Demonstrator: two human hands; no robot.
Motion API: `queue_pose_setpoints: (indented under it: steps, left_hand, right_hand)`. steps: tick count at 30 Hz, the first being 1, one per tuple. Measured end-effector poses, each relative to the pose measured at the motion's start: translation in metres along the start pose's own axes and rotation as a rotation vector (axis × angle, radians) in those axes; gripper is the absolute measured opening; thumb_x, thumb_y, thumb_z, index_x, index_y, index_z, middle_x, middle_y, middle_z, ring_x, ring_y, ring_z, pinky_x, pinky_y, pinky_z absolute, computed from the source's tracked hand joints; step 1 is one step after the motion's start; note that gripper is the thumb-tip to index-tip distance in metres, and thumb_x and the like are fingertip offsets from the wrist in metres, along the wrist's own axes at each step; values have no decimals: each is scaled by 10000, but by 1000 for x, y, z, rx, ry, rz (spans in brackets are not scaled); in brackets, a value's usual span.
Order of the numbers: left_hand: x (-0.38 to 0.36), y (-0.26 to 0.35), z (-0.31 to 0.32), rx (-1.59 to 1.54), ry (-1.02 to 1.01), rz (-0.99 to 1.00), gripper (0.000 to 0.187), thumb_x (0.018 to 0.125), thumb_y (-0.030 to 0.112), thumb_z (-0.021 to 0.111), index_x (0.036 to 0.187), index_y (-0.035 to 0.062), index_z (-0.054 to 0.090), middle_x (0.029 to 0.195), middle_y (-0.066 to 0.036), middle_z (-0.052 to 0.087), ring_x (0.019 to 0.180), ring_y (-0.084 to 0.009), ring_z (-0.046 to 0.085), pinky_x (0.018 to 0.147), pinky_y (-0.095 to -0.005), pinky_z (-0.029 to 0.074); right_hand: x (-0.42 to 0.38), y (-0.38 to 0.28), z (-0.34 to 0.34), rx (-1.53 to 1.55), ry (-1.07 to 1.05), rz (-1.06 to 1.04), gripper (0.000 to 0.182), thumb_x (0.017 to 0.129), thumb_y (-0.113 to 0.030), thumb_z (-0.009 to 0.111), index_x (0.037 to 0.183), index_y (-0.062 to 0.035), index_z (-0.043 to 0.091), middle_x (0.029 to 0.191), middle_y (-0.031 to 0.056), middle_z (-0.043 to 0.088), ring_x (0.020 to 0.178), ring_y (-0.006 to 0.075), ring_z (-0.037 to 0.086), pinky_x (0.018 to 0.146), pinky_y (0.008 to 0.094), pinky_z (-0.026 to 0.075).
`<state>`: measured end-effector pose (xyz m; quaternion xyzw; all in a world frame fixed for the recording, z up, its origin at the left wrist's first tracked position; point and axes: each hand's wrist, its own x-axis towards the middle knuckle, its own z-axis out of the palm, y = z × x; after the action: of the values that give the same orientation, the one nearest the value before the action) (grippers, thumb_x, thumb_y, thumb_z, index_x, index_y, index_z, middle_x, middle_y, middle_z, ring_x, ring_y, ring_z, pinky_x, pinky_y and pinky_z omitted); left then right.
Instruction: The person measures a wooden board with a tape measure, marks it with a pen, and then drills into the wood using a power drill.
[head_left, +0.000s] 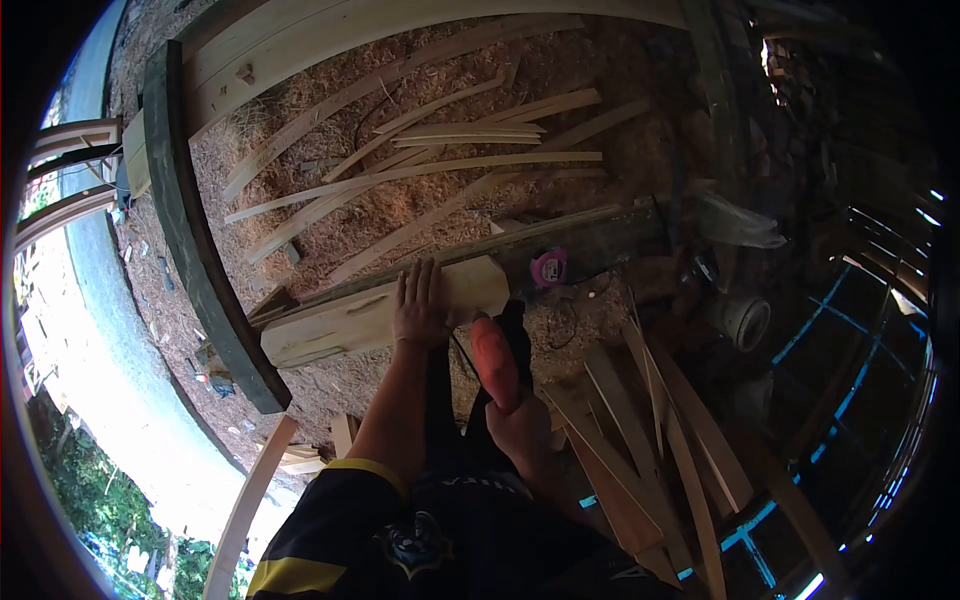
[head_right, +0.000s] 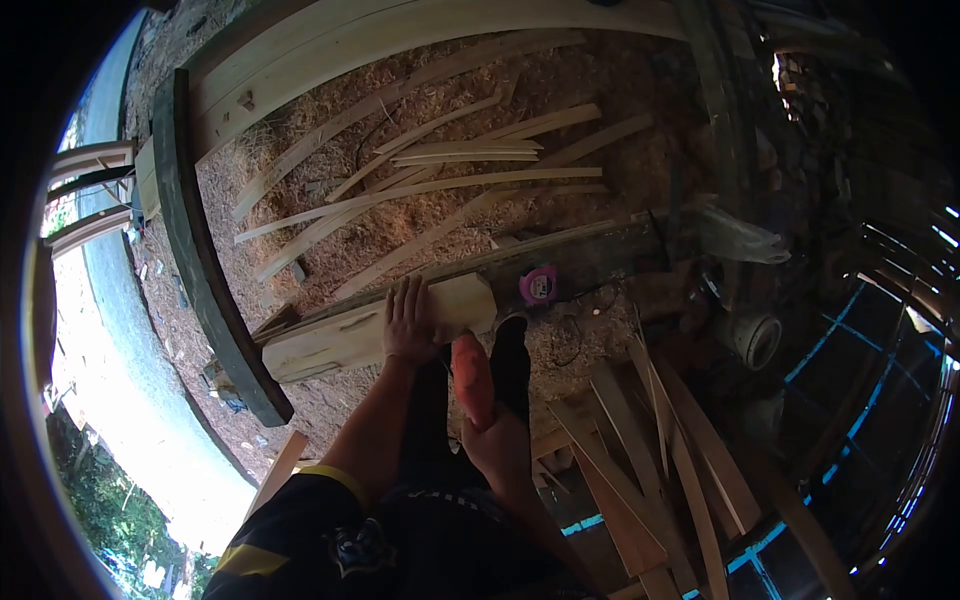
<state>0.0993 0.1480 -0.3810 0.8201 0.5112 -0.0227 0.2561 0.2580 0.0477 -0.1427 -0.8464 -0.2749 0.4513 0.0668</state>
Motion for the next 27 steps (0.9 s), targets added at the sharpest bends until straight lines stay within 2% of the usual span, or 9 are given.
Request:
queue_pose_setpoints:
  steps: [9,16,27]
  left_hand:
    - [-1,-1,2,-23,11,-1,1006,895,504,677,1702,8,339,1773,-182,364,1687,-377,256,1387,-585,139]
    - [0,1,0,-34,7,-13,1045,855,469,708,1716,27,315,1780,-172,349,1691,-368,242,1394,-568,131]
    - [-1,0,0,-50,56,1,1002,872,492,691,1693,23,360,1754,-182,395,1674,-376,289,1379,-585,180]
  right_hand:
    - [3,3,2,4,8,-12,254,920,-235,747,990,8,746,907,274,764,925,493,764,790,539,610]
    - [6,-2,-2,-5,-21,-10,265,917,-221,744,1052,6,754,945,271,774,968,482,768,816,533,613]
    - [0,1,-1,67,-15,-12,331,876,-233,731,1107,4,758,944,276,772,973,485,767,827,539,603]
